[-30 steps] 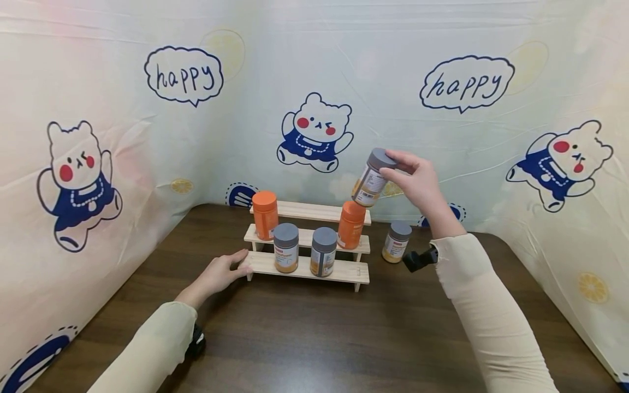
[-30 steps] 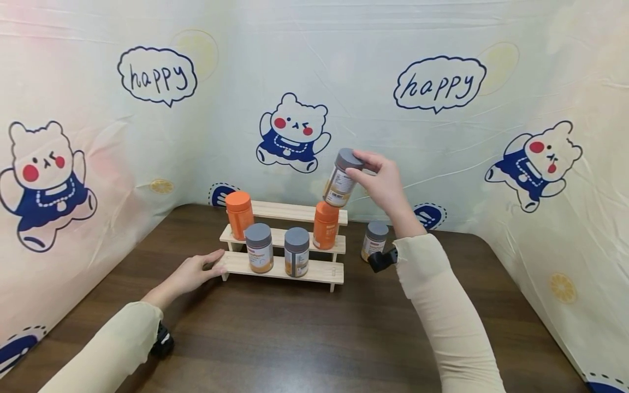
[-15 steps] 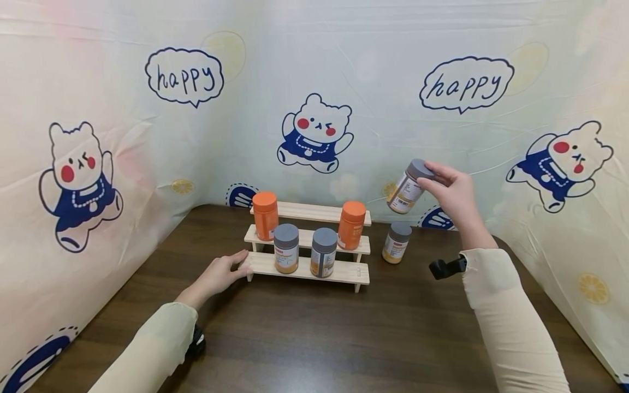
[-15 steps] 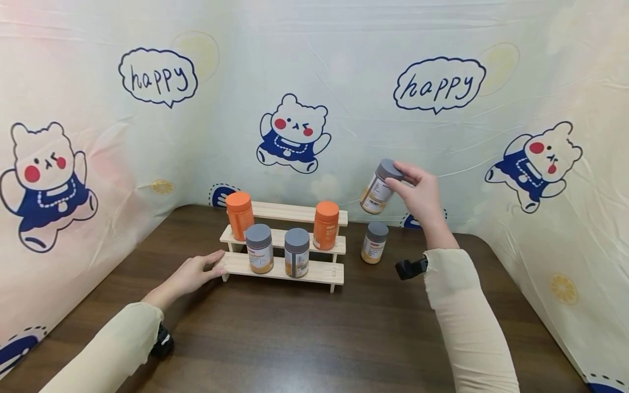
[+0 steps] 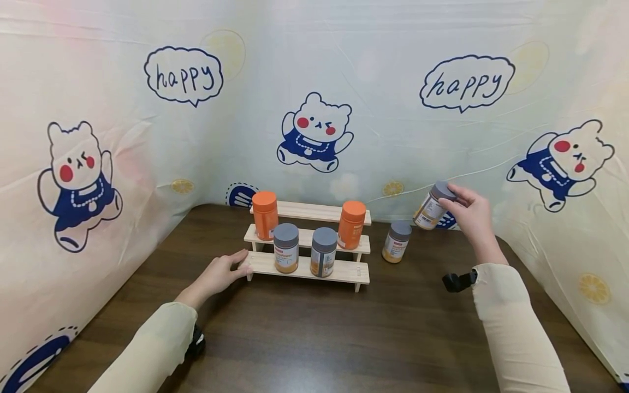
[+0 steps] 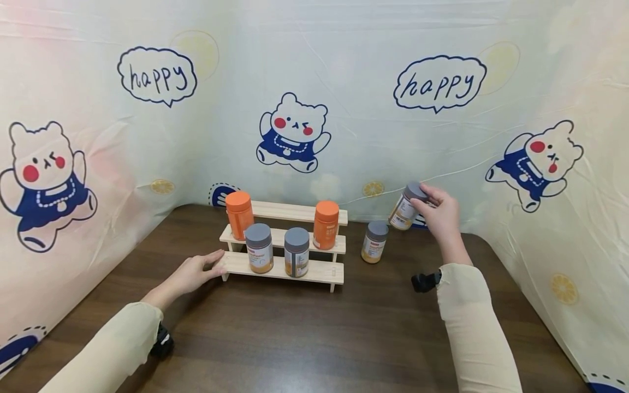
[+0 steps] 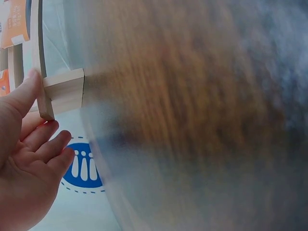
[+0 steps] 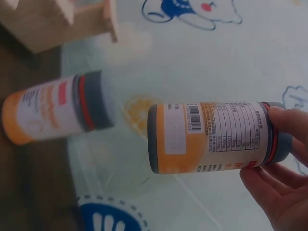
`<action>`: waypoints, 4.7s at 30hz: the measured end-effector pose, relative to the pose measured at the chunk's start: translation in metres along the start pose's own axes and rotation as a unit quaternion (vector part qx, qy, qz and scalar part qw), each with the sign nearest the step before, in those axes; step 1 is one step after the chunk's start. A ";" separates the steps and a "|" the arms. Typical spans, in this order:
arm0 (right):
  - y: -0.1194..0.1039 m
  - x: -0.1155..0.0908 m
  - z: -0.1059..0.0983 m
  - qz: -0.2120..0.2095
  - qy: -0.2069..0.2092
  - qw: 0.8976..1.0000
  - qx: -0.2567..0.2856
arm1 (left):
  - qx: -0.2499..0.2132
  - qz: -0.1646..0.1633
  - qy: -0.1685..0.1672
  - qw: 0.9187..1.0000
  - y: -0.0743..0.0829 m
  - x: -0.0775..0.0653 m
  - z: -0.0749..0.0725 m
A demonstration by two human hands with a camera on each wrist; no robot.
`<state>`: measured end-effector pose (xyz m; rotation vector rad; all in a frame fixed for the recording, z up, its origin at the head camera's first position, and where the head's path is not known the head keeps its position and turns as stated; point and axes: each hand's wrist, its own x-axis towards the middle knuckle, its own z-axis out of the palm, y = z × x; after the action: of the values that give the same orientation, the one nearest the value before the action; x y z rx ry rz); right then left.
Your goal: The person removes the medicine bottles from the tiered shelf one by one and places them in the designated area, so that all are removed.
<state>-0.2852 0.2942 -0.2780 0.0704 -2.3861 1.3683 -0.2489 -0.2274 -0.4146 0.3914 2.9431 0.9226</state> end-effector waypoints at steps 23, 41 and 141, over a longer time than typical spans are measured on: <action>0.084 -0.015 0.028 -0.006 0.012 0.997 -0.077 | 0.012 0.014 0.015 1.000 -0.002 -0.001 0.001; 0.108 -0.020 0.047 -0.018 -0.014 0.994 -0.103 | 0.013 0.013 0.013 1.000 -0.003 0.000 0.001; -0.028 -0.028 0.148 -0.158 -0.164 0.972 0.060 | 0.004 0.016 0.013 1.000 -0.004 -0.001 0.000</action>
<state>-0.2980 0.1506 -0.3313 0.7301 -2.4063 1.4309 -0.2488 -0.2313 -0.4170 0.4304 2.9719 0.9276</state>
